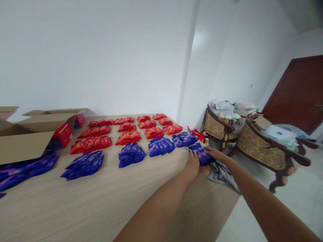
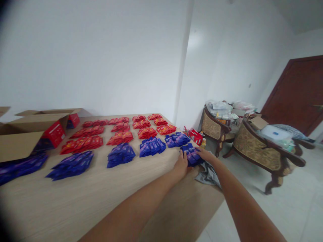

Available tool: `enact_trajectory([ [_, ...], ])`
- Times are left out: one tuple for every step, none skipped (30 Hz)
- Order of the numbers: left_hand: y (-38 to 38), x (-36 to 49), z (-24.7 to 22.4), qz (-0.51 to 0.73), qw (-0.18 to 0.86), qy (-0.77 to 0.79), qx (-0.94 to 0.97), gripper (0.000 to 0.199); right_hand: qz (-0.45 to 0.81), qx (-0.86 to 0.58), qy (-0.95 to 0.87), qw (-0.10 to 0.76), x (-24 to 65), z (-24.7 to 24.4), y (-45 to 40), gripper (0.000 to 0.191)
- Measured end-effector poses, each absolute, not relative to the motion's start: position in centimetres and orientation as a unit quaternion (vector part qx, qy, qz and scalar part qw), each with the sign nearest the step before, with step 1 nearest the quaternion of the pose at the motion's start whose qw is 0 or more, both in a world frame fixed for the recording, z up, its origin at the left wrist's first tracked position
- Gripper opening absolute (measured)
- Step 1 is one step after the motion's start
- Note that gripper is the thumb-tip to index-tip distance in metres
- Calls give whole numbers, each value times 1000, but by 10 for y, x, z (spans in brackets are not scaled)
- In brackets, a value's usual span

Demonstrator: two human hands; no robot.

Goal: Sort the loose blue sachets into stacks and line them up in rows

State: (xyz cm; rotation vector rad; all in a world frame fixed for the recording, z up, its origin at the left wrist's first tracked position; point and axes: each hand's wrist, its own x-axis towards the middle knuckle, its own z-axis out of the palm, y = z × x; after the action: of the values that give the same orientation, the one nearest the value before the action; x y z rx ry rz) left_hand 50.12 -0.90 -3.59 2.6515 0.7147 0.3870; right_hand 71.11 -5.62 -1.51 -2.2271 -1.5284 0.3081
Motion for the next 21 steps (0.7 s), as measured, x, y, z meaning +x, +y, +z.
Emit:
enact_trajectory([
  [-10,505,-37,144,179,263,937,91,116,-801,-548,210,710,-13,-55,52],
  [-11,508,-39,150,176,274,933,92,120,-801,-547,211,710,-11,-54,52],
  [-12,512,-40,157,176,287,928,92,124,-801,-546,213,709,-10,-53,52],
  [-14,515,-41,163,178,300,923,92,128,-800,-546,215,709,-8,-53,52],
  [-15,519,-42,168,181,311,918,92,132,-799,-545,218,708,-7,-52,52],
  [-17,522,-43,173,186,320,913,92,135,-798,-545,221,707,-6,-52,52],
  [-18,524,-43,177,191,327,908,91,137,-797,-544,224,707,-5,-52,52],
  [-19,526,-44,180,196,331,905,90,138,-797,-542,228,706,-4,-51,51],
  [-20,528,-44,182,201,332,903,90,136,-798,-540,232,705,-4,-51,51],
  [-21,529,-44,184,204,333,902,90,134,-799,-537,235,703,-3,-51,50],
  [-22,529,-44,186,207,334,901,89,132,-800,-535,239,702,-3,-51,49],
  [-22,529,-44,188,207,333,900,88,128,-801,-533,241,700,-3,-51,48],
  [-22,529,-43,187,205,332,901,87,124,-803,-530,244,699,-3,-51,48],
  [-23,528,-43,185,200,331,903,86,118,-805,-527,245,697,-3,-52,47],
  [-23,526,-41,183,194,329,906,84,111,-808,-524,246,696,-2,-52,47],
  [-23,524,-40,180,189,327,908,83,102,-811,-521,247,696,-2,-53,47],
  [-23,522,-38,176,185,323,911,83,91,-814,-518,247,696,-1,-55,47],
  [-23,519,-36,173,184,319,913,84,79,-818,-513,248,696,1,-57,47],
  [-23,516,-34,169,187,316,915,86,66,-822,-508,247,697,3,-60,47],
  [-23,513,-32,163,193,312,916,89,52,-828,-501,246,699,6,-65,47],
  [-22,509,-30,155,200,307,917,91,40,-834,-493,244,702,8,-70,47],
])
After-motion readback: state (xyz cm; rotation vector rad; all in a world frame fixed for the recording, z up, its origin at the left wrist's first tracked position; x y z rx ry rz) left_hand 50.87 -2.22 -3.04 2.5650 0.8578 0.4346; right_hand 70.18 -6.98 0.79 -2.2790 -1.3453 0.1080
